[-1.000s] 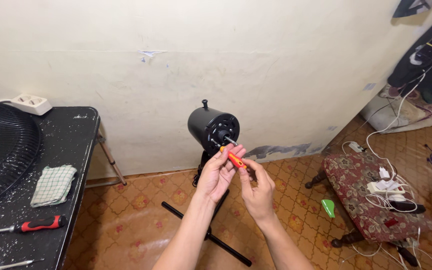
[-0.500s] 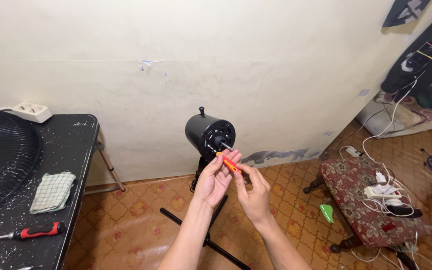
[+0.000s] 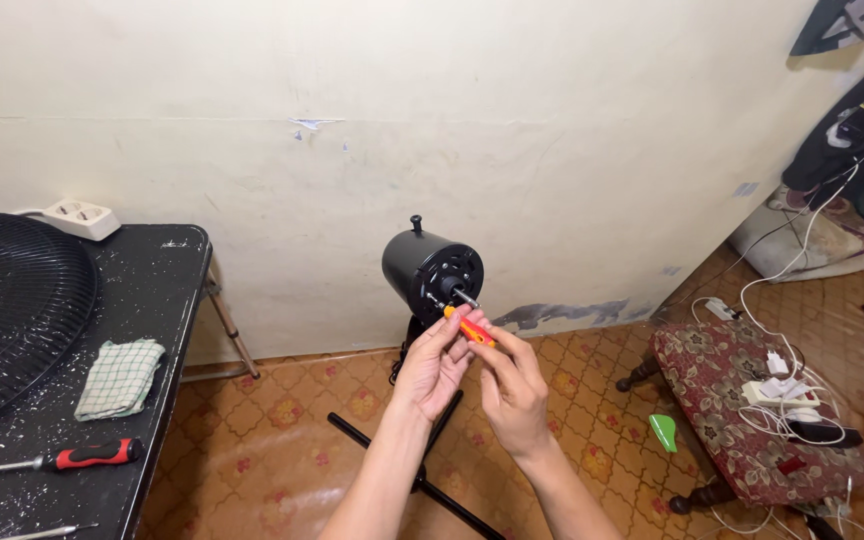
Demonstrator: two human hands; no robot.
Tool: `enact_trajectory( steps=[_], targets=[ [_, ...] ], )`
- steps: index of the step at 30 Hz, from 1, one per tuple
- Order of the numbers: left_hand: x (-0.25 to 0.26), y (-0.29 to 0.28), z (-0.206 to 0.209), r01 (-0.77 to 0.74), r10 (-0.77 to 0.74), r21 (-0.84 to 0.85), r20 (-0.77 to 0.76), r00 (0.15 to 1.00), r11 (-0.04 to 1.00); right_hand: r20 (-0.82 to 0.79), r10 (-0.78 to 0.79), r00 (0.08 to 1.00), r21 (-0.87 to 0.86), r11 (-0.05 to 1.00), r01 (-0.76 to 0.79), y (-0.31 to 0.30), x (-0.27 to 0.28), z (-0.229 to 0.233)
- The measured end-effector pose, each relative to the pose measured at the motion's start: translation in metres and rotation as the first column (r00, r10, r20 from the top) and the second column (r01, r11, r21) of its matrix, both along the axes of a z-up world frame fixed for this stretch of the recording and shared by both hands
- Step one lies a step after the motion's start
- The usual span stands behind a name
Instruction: The person uses a screwdriver to remove several screws from the rear of a standing electric fan motor housing. Screws are placed on a nearby table. The fan blades and front grille are already detached and resting on the table. The person continues unscrewing the motor housing throughout the clip.
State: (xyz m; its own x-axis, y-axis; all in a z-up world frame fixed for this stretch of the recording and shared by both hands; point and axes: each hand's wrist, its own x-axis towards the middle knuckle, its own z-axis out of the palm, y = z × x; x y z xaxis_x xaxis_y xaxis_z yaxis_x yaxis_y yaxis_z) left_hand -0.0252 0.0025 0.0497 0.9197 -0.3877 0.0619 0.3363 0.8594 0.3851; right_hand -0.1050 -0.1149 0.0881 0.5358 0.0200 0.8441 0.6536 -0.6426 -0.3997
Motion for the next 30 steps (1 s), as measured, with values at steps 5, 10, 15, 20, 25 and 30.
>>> enact_trajectory(
  steps=[5, 10, 15, 20, 25, 30],
  targets=[
    [0.000, -0.002, -0.001, 0.012, -0.012, -0.001, -0.003, 1.000, 1.000, -0.174, 0.038, 0.984, 0.273, 0.962, 0.011, -0.007, 0.005, -0.014],
    [0.001, -0.004, 0.000, 0.020, -0.020, -0.026, 0.018, 1.000, 0.999, -0.276, 0.095, 0.956, 0.388, 0.921, 0.020, -0.010, 0.013, -0.025],
    [-0.001, -0.004, 0.000, 0.004, -0.004, -0.035, -0.014, 1.000, 0.999, -0.206, -0.012, 0.979, 0.246, 0.967, 0.063, -0.007, 0.010, -0.017],
    [-0.003, -0.006, -0.001, -0.006, 0.006, 0.002, -0.061, 0.998, 1.000, -0.119, -0.013, 0.993, 0.112, 0.993, 0.026, -0.005, 0.000, -0.003],
    [-0.004, -0.006, -0.003, -0.003, 0.003, -0.017, -0.047, 0.999, 1.000, -0.029, -0.028, 0.999, 0.033, 0.999, 0.029, 0.001, -0.002, 0.004],
    [-0.003, -0.006, -0.004, -0.001, 0.000, -0.055, -0.007, 1.000, 0.999, 0.065, -0.036, 0.997, 0.002, 0.999, 0.036, -0.002, -0.003, 0.003]
  ],
)
